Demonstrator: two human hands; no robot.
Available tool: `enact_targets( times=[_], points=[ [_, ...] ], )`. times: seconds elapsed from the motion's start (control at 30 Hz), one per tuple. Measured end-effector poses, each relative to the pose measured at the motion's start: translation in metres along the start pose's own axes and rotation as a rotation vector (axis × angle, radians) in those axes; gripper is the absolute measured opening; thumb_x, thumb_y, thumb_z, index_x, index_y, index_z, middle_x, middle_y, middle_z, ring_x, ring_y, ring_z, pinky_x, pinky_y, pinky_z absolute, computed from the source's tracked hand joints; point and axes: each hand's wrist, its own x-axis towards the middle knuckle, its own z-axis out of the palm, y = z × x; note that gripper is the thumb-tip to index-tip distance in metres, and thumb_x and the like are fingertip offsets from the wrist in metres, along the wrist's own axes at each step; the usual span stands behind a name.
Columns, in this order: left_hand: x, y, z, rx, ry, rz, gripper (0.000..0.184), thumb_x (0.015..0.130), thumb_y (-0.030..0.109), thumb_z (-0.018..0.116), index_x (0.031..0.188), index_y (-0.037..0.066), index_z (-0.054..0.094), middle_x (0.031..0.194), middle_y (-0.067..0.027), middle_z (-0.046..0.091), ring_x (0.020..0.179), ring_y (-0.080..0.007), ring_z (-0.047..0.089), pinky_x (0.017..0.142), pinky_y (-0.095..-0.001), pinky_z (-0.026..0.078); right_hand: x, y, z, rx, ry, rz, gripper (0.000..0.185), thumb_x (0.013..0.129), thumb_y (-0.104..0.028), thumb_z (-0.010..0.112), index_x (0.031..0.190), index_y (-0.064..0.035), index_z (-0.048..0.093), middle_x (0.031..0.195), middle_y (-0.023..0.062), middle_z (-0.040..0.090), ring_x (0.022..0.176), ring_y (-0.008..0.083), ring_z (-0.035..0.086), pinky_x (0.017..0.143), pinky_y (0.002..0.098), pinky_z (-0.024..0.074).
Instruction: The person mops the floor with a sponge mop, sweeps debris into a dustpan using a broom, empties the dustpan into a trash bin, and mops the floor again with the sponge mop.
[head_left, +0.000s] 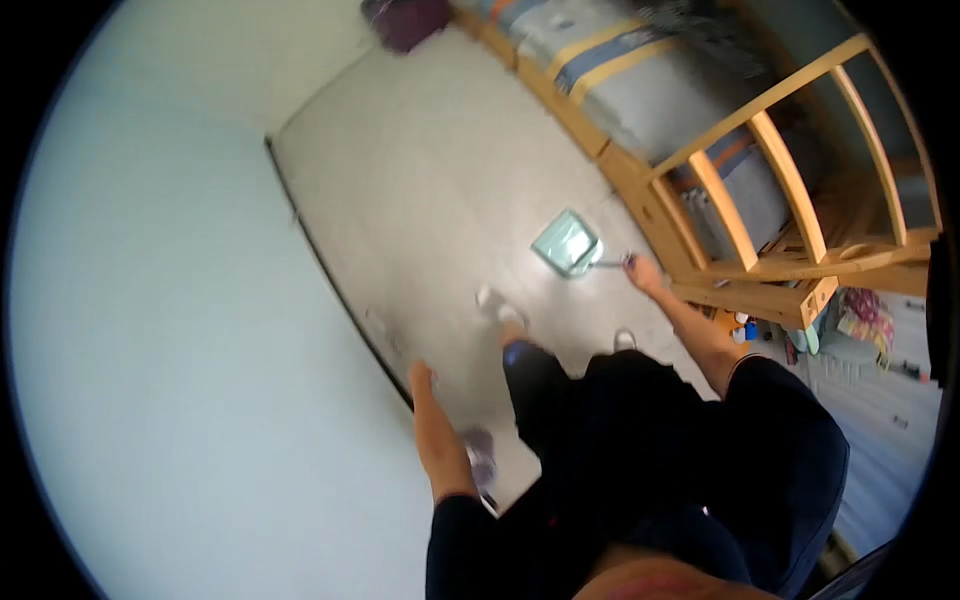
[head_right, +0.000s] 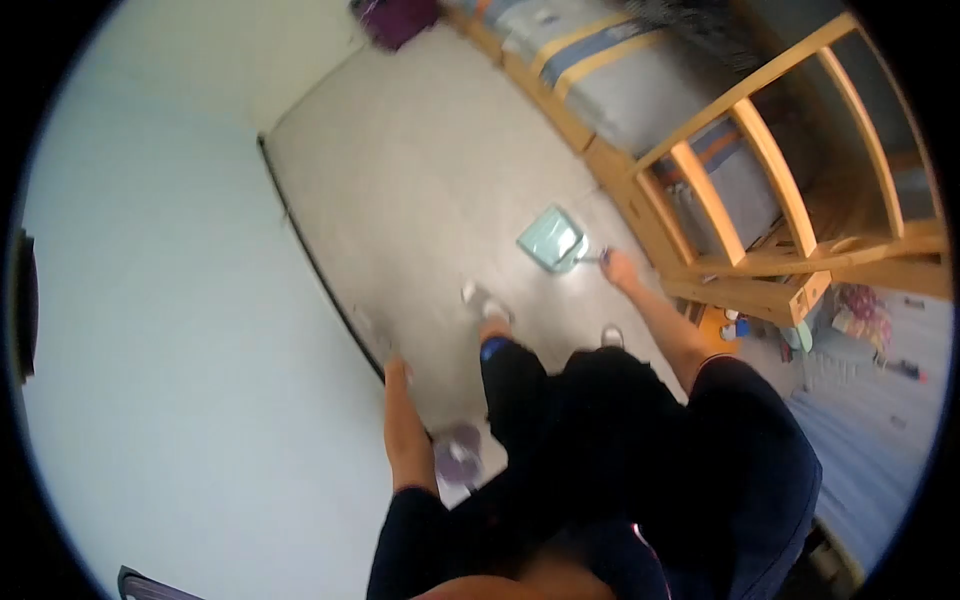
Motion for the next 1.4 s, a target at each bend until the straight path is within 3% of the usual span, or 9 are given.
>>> enact_targets(
  times=[0.07,0.13,0.37,0.5,0.63,0.73,0.87,1.1,1.4],
  points=[
    [0.073,-0.017,-0.045,0.42,0.099,0.442,0.016,0.076,0.021,0.056,0.073,0.007,0.064,0.072,-0.011,0.062,0.065,-0.0275,0.058,0.055,-0.0363,0.044,0.028,-0.02,0.02,-0.029,0.086,0.084,0.029,0.079,-0.029,0.053,0.086,-0.0008,0.056,0.079,0.0229,0.059,0.076,0.0388,0.057,0.066,0.0466,0.0439],
    [0.097,0.035,-0.17,0.254,-0.375,0.106,0.02,0.072,0.019,0.06,0.057,0.006,0.063,0.059,-0.0099,0.061,0.056,-0.0242,0.059,0.054,-0.0362,0.047,0.046,-0.057,0.024,0.006,0.132,0.171,0.028,0.078,-0.028,0.053,0.086,-0.0019,0.056,0.079,0.0225,0.059,0.076,0.038,0.057,0.066,0.0466,0.0444],
    [0.236,0.132,-0.263,0.367,0.081,0.701,0.02,0.072,0.023,0.062,0.07,0.003,0.064,0.067,-0.0139,0.062,0.064,-0.0295,0.061,0.057,-0.0355,0.048,0.103,-0.144,0.009,0.076,0.151,0.331,0.024,0.077,-0.026,0.055,0.087,-0.004,0.058,0.084,0.0187,0.061,0.08,0.0348,0.058,0.069,0.0446,0.0461],
    [0.319,0.211,-0.226,-0.298,-0.198,0.348,0.014,0.071,0.016,0.058,0.065,0.004,0.063,0.068,-0.0117,0.063,0.065,-0.0276,0.061,0.06,-0.0361,0.049,0.129,-0.16,0.012,0.138,0.154,0.413,0.024,0.077,-0.026,0.056,0.089,-0.0056,0.059,0.087,0.017,0.061,0.082,0.0341,0.059,0.07,0.0437,0.0472],
    [0.273,0.303,-0.28,-0.261,-0.21,0.253,0.015,0.071,0.01,0.051,0.061,0.002,0.061,0.064,-0.0135,0.062,0.061,-0.0263,0.062,0.058,-0.0359,0.049,0.158,-0.169,0.012,0.174,0.067,0.504,0.027,0.079,-0.028,0.052,0.095,-0.0064,0.057,0.092,0.0186,0.061,0.086,0.0343,0.059,0.074,0.0435,0.0478],
    [0.257,0.357,-0.303,0.064,-0.226,0.606,0.02,0.071,0.008,0.047,0.058,-0.001,0.059,0.06,-0.016,0.061,0.056,-0.0259,0.062,0.056,-0.0351,0.05,0.17,-0.169,-0.002,0.18,0.049,0.522,0.028,0.08,-0.029,0.051,0.095,-0.0058,0.057,0.092,0.0194,0.06,0.087,0.0351,0.059,0.074,0.044,0.0479],
    [0.205,0.423,-0.337,-0.307,-0.33,0.25,0.019,0.071,0.007,0.046,0.066,-0.005,0.06,0.063,-0.0179,0.061,0.056,-0.0262,0.062,0.057,-0.0347,0.051,0.168,-0.162,-0.006,0.166,0.029,0.514,0.027,0.082,-0.027,0.049,0.094,-0.0036,0.055,0.09,0.0198,0.06,0.086,0.0348,0.059,0.072,0.0436,0.0484],
    [0.155,0.466,-0.356,0.071,-0.5,0.446,0.028,0.072,0.011,0.046,0.085,-0.012,0.055,0.071,-0.0239,0.061,0.06,-0.0299,0.063,0.056,-0.0372,0.05,0.16,-0.175,0.004,0.186,0.013,0.546,0.027,0.082,-0.026,0.05,0.1,-0.0064,0.05,0.089,0.0197,0.06,0.082,0.0354,0.059,0.07,0.0451,0.0483],
    [0.2,0.431,-0.37,0.085,-0.586,0.503,0.025,0.072,0.015,0.049,0.07,-0.008,0.058,0.065,-0.0203,0.06,0.053,-0.0274,0.059,0.053,-0.0373,0.046,0.16,-0.166,0.0,0.178,-0.009,0.568,0.03,0.081,-0.028,0.051,0.103,-0.0078,0.049,0.091,0.0175,0.06,0.086,0.0338,0.059,0.071,0.0446,0.0481]
  ],
)
